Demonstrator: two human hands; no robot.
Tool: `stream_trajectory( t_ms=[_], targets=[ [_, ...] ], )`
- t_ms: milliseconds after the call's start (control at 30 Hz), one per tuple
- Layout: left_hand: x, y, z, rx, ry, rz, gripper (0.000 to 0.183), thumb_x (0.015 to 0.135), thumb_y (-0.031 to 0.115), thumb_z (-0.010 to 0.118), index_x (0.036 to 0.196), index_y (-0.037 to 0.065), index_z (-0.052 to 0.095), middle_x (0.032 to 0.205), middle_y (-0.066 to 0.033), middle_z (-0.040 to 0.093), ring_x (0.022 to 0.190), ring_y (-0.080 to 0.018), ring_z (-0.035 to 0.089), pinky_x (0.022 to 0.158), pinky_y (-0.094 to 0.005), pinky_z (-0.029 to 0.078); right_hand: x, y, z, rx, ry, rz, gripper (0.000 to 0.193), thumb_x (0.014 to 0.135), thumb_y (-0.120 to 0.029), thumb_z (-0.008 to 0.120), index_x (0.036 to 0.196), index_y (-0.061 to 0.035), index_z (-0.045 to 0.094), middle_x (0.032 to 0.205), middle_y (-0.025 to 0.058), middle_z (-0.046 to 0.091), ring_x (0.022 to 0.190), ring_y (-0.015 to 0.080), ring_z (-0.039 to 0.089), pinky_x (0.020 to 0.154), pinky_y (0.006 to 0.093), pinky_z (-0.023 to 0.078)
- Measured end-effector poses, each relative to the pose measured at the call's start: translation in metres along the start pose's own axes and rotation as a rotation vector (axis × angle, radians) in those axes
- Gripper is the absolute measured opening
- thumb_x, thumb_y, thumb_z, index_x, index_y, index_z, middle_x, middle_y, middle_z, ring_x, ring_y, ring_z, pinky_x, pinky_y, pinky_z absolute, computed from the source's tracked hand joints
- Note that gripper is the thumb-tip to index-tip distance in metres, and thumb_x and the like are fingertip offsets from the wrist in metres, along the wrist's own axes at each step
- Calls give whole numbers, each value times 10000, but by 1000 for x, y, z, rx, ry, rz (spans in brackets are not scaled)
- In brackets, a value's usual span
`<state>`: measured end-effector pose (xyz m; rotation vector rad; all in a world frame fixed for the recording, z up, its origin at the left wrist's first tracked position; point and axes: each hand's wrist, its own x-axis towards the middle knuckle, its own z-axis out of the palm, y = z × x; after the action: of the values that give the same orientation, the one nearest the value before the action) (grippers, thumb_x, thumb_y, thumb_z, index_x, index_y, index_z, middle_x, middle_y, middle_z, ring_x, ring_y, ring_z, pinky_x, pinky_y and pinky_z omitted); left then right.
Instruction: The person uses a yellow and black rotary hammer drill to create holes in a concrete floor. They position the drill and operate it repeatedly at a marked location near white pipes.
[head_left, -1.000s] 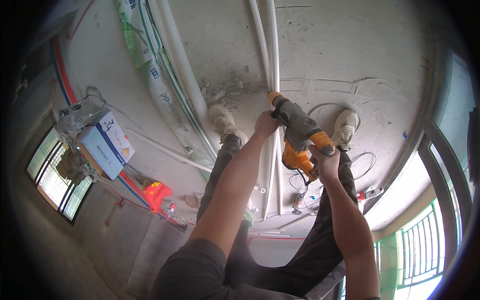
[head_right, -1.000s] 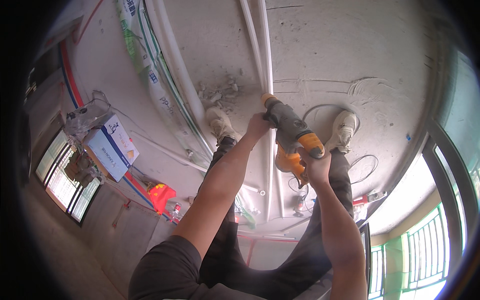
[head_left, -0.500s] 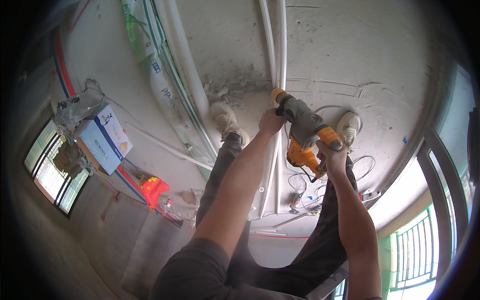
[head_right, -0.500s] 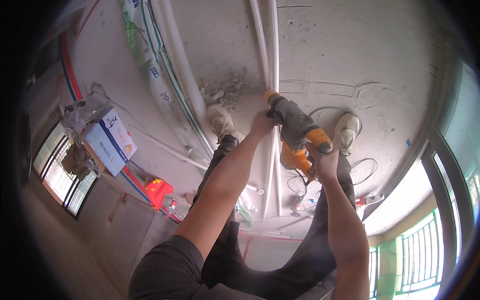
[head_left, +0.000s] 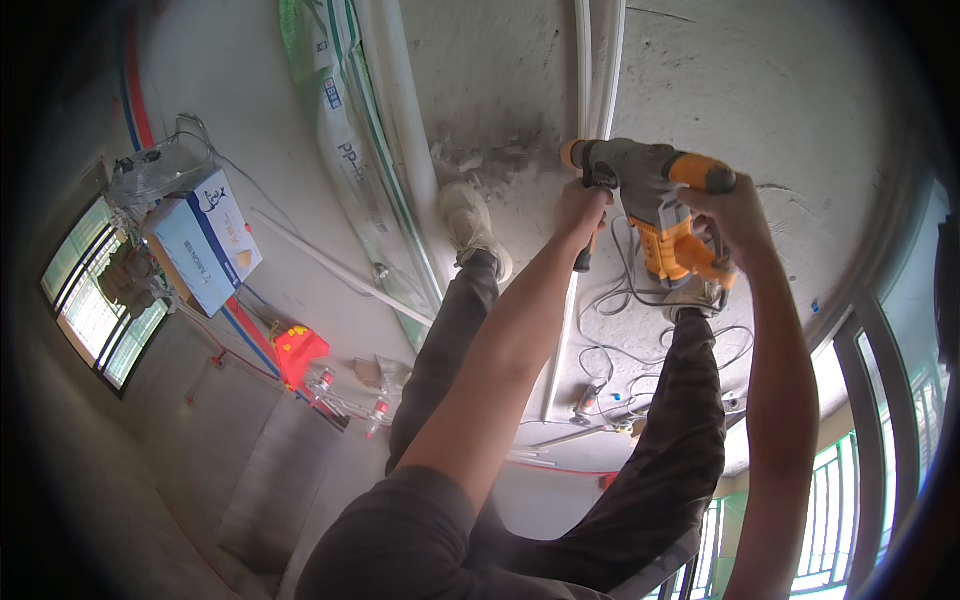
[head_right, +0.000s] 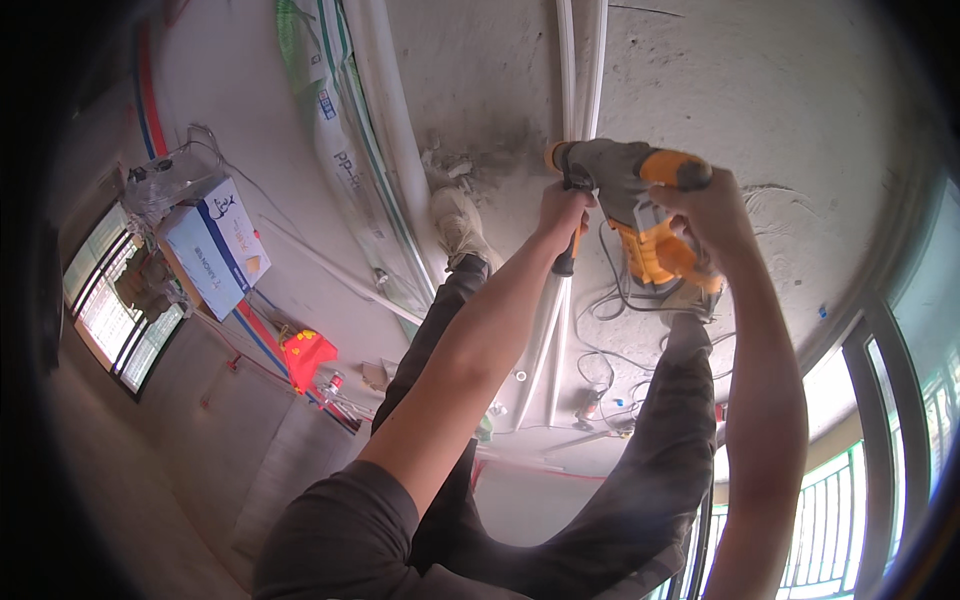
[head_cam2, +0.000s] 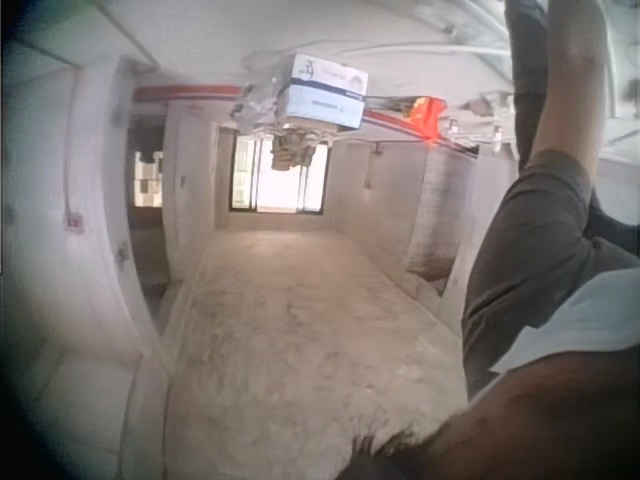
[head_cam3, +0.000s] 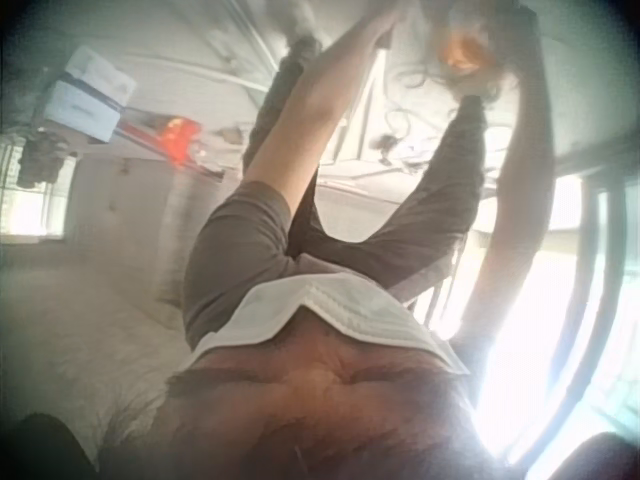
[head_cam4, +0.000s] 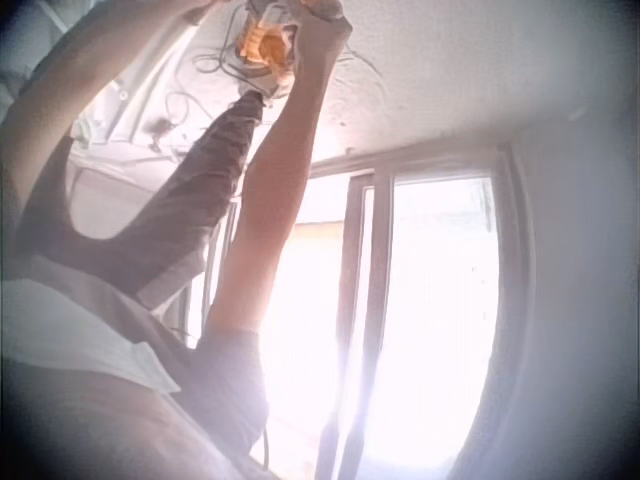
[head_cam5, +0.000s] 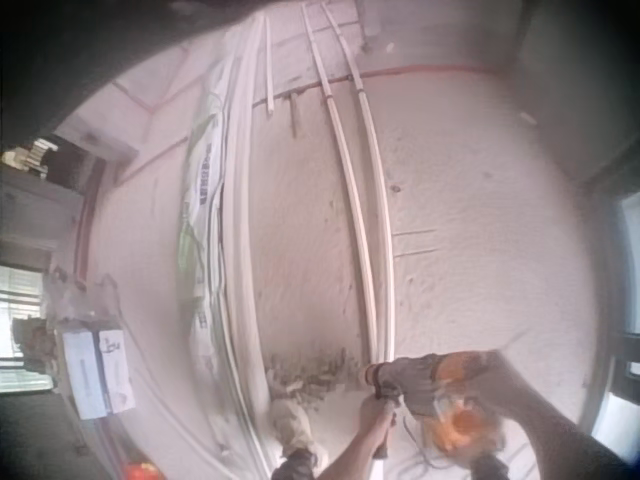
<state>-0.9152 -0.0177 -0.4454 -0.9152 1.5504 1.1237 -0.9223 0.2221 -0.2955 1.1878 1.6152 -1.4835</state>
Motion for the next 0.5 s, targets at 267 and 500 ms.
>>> stream_trajectory(
  t_ms=[267, 500],
  targets=[
    [17, 35, 7, -328, 20, -91, 168, 806, 36, 699, 938, 1, 602, 710, -98, 569, 525, -227, 542, 493, -418, 482, 78, -89, -2, -343, -152, -125, 297, 810, -232, 901, 893, 14, 757, 689, 44, 650, 559, 139, 603, 535, 309, 479],
    [15, 40, -6, -433, 99, -87, 143, 806, 40, 685, 925, 18, 609, 714, -82, 567, 544, -204, 540, 493, -376, 474, 80, -115, 28, -440, -226, -176, 268, 836, -165, 875, 945, 50, 756, 714, 67, 681, 576, 134, 625, 541, 302, 493]
  ],
)
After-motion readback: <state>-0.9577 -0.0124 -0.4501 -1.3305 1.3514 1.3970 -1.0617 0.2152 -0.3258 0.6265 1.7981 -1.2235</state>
